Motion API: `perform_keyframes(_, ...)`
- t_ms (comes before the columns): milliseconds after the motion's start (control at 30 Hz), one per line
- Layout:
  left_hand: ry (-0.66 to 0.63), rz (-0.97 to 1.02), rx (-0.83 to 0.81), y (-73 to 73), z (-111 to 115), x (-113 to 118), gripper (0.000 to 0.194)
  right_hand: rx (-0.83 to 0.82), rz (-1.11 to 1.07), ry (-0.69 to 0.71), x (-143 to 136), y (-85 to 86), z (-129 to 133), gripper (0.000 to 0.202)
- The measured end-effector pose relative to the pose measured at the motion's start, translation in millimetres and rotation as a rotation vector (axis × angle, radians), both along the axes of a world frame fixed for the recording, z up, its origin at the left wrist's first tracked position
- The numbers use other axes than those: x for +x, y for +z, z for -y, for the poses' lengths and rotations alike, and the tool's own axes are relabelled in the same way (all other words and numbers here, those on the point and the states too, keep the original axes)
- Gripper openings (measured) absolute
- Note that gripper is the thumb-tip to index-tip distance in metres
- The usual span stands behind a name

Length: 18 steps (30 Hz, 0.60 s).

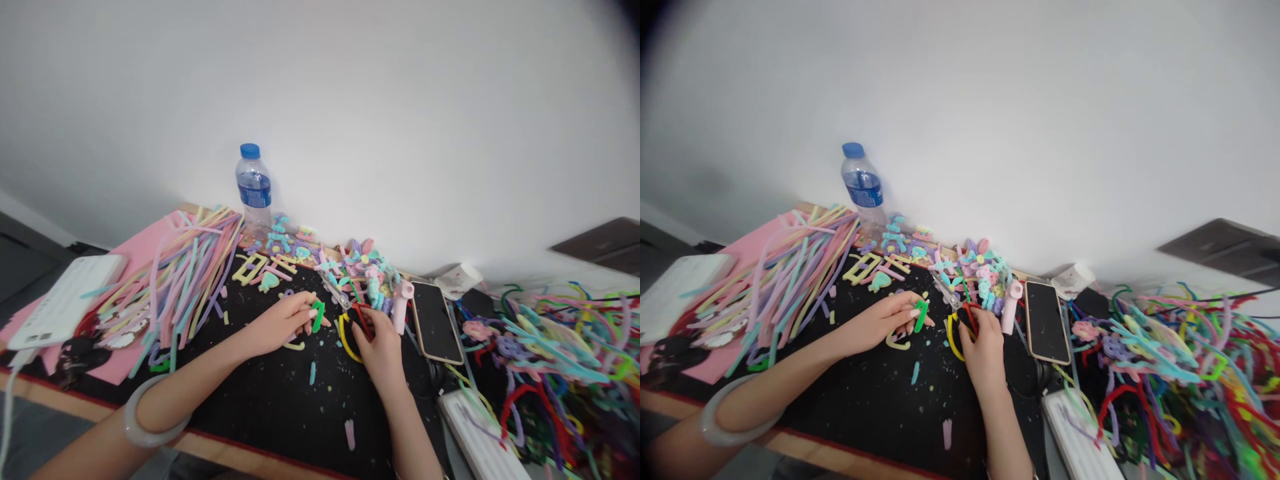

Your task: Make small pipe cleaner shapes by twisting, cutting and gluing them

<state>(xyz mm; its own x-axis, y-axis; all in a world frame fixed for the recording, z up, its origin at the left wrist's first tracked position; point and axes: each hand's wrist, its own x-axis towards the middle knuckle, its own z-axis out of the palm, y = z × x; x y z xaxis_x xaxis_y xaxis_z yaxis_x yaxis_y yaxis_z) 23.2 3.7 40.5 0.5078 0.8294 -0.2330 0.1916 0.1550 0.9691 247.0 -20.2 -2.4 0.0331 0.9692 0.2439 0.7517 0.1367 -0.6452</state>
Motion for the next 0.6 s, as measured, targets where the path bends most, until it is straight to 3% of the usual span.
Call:
perform_keyframes(133, 0.015, 0.111, -0.087, -9.3, 2.7, 6.7, 0.017, 0.103, -0.005, 0.041, -5.6, 7.3, 3.8, 0.022)
perform_keyframes(367, 0.137, 0.151, -0.164, -11.8, 4.7, 9.6, 0.024, -0.052, 0.213, -0.012, -6.7, -2.7, 3.0, 0.034)
perform_keyframes(500, 0.234, 0.153, -0.163, -9.2, 2.5, 7.3, 0.026, -0.217, 0.268, -0.118, -5.5, -2.6, 2.7, 0.022)
perform_keyframes(600, 0.334, 0.2, -0.163, -7.6, -0.6, 4.7, 0.028, -0.289, 0.152, -0.135, -3.9, 5.6, 3.2, 0.012)
